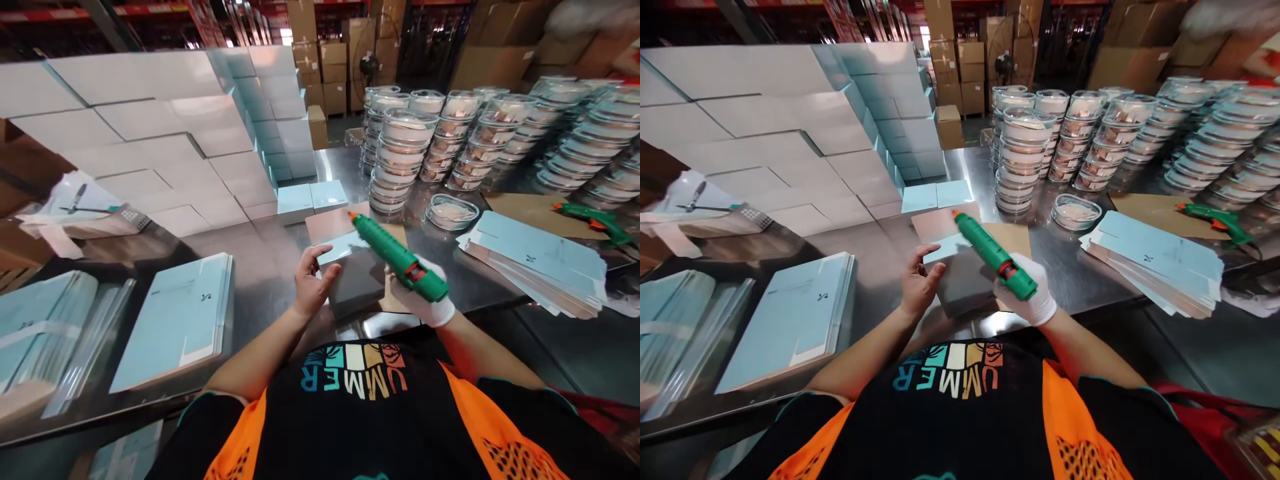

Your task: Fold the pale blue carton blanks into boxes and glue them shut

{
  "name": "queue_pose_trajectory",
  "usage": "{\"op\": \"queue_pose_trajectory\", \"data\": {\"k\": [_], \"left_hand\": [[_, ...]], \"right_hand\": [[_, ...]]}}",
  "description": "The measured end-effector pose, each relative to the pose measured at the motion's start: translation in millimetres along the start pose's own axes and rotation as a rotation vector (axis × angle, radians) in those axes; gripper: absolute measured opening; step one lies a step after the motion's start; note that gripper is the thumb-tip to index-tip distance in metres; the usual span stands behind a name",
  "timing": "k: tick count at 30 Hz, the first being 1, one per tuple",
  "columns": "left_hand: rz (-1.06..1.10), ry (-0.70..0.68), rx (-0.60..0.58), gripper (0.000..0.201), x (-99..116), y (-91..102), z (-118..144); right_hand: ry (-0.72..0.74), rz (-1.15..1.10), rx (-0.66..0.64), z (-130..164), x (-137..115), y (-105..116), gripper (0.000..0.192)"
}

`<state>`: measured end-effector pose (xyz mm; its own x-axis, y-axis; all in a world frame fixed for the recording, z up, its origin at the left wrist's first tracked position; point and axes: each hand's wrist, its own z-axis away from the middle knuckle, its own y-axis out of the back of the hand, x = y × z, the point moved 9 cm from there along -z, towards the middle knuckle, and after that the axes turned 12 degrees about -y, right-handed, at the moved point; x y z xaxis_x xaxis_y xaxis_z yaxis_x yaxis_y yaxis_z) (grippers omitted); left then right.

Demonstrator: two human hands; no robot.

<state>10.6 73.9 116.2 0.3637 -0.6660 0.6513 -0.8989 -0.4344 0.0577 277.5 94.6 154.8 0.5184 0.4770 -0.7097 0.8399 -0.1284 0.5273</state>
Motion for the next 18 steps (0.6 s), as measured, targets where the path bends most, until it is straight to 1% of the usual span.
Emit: {"op": "queue_pose_trajectory", "data": {"k": [2, 4, 5, 7, 9, 12, 14, 16, 18], "left_hand": [[-0.017, -0.023, -0.019, 0.057, 3.0, -5.6, 1.4], [-0.032, -0.063, -0.032, 0.054, 5.4, -9.5, 3.4], [-0.031, -0.086, -0.037, 0.051, 6.6, -10.8, 4.5], [-0.029, -0.116, -0.043, 0.048, 7.3, -11.1, 6.5], [-0.043, -0.110, -0.041, 0.049, 5.2, -8.6, 8.0], [-0.091, -0.065, -0.025, 0.055, -0.4, -1.9, 8.9], [-0.106, -0.031, -0.021, 0.060, -4.3, 1.0, 8.3], [-0.091, 0.004, -0.024, 0.063, -8.2, 1.9, 7.1], [-0.055, 0.037, -0.026, 0.064, -12.2, 2.2, 6.0]], "right_hand": [[0.094, 0.001, -0.014, 4.3, -22.9, -11.6, 0.009], [0.166, 0.031, -0.012, 5.5, -38.7, -20.8, 0.010], [0.176, 0.052, -0.016, 4.4, -41.8, -24.4, 0.010], [0.141, 0.082, -0.022, -0.8, -36.9, -27.7, 0.008], [0.030, 0.064, 0.011, -8.1, -17.6, -22.3, 0.010], [-0.293, -0.135, 0.117, -15.0, 36.6, -6.1, 0.022], [-0.465, -0.284, 0.133, -15.2, 70.5, -5.3, 0.024], [-0.595, -0.451, 0.045, -16.7, 97.5, -17.1, 0.031], [-0.762, -0.587, -0.106, -16.2, 124.0, -35.0, 0.046]]}}
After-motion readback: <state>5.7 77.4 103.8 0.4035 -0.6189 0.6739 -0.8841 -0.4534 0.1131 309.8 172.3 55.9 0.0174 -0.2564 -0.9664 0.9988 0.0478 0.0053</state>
